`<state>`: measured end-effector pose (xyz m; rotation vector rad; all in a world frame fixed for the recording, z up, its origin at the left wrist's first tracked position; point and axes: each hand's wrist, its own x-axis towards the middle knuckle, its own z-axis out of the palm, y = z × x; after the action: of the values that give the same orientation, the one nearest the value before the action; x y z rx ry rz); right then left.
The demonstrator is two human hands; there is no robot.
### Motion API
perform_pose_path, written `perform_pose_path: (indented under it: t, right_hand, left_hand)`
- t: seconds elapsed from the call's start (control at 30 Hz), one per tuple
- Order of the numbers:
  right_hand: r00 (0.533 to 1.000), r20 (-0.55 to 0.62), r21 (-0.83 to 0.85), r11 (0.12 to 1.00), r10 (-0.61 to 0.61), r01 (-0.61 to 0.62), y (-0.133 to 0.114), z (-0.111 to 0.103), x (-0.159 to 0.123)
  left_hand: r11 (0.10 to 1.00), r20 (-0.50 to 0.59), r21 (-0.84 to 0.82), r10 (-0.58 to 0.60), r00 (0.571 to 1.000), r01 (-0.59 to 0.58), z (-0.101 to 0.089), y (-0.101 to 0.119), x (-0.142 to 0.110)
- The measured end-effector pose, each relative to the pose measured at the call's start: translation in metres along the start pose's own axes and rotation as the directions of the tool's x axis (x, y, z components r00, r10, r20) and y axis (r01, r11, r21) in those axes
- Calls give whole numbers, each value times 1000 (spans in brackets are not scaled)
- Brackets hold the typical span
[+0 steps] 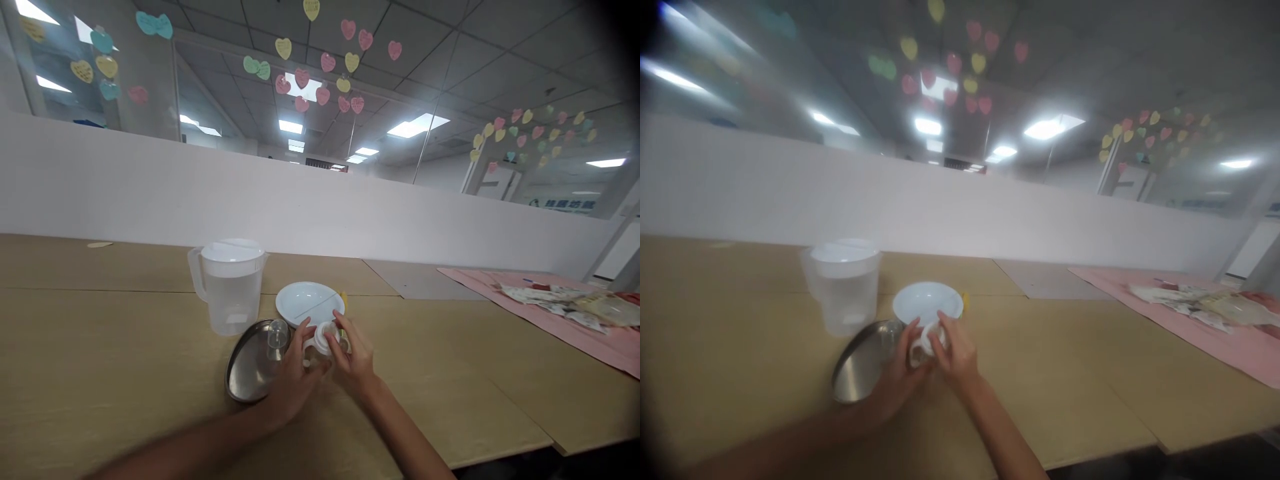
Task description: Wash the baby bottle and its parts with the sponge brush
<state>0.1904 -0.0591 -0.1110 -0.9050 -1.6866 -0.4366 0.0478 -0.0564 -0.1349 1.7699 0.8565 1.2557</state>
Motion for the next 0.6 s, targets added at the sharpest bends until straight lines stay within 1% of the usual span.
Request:
perform_pose_path:
  t: [0.07,0.13,0.2,0.33,0.43,0.5,0.53,0.57,0.6]
  right_hand:
    - [998,-30,5,999,51,-51,1,2,-3]
    - [990,-50,8,991,132,-132,1,2,-4]
    - [979,-34,25,980,200,-199,1,3,-5]
    - [971,50,100,966,235,-239,-1,5,-9]
    - [955,50,162,941,292,-296,-2,6,-14]
    - [933,55,238,903,356,-359,-3,6,-16]
    - [915,79,298,866,396,-401,-3,6,-16]
    - [891,119,373,812,439,-450,-4,6,-14]
    - [861,174,454,737,478,-501,-4,5,-12]
  left_hand:
    - [998,-33,-69,-1,999,-1,6,-3,-4]
    - [993,-40,-116,8,999,-12,9,-5,-6]
    - [989,-35,-149,-20,999,15,11,-7,-6]
    - [964,25,-230,-133,991,135,9,-4,-3]
    - [946,66,-286,-136,988,150,7,2,-1]
    - [935,80,-324,-123,989,142,6,5,0]
    - [930,86,-342,-113,990,135,6,6,0]
    - [926,94,-355,-101,990,128,6,6,0]
    - [925,102,-360,-89,991,120,6,7,1]
